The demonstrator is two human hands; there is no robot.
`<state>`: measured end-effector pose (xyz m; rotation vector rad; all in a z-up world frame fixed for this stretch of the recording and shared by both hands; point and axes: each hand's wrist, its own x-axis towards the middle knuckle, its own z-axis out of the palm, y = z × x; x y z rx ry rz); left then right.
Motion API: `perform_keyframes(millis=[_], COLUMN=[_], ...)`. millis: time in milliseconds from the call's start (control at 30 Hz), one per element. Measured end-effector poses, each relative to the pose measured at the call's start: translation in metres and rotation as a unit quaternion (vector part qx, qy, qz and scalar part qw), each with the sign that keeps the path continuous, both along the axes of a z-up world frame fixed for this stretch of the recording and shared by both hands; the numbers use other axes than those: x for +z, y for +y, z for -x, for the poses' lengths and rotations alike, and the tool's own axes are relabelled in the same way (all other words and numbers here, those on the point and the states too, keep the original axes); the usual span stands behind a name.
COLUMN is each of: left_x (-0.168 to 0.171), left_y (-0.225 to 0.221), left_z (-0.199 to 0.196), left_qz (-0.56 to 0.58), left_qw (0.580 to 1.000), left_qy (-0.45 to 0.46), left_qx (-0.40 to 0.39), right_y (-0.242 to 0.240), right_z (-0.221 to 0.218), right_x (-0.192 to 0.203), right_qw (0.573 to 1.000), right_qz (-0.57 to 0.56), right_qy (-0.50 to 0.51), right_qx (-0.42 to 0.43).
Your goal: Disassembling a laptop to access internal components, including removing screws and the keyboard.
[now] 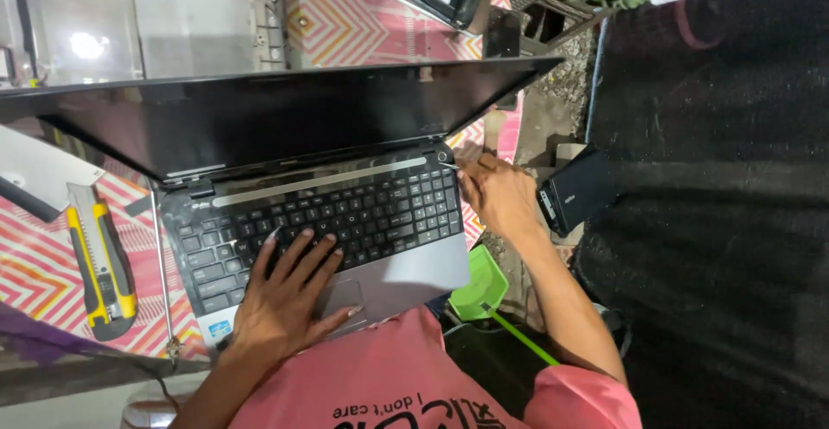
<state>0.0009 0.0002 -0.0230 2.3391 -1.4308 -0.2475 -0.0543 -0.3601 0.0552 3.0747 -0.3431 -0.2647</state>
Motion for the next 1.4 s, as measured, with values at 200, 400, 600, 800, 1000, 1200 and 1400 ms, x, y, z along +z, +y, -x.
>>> perform_keyframes(millis=[200,400,600,800,1000,1200,1400], left_x=[-0.02,-0.014,-0.011,0.019,0.018,0.012,0.015], left_y=[0.001,0.001,0.0,-0.003,-0.005,-0.002,-0.006], left_z=[0.005,0.004,0.003,-0.009,-0.009,-0.008,-0.006], left_qz=[0.014,0.002,-0.021,0.075,0.041,0.084,0.123], left_qw=[1.0,1.0,1.0,0.997,0.999,0.996,0.991], left_qy=[-0.015,-0.01,-0.002,-0.01,0.003,-0.005,-0.012], left_qx=[0.004,0.002,-0.002,0.024,0.027,0.022,0.053], right_y=[-0.002,0.003,0.029,0.033,0.03,0.029,0.026], right_z=[-0.013,-0.014,-0.026,0.002,0.005,0.013,0.021], right_x=[0.011,0.016,0.025,-0.019,-0.029,-0.041,-0.055], right_qw=[0.991,0.98,0.956,0.988,0.999,0.993,0.986], right_qz=[0.074,0.118,0.219,0.094,0.002,-0.058,-0.045], right_qy=[0.042,0.029,0.114,0.108,-0.02,-0.096,-0.142], right_qx=[0.098,0.158,0.16,0.06,-0.036,-0.046,-0.072])
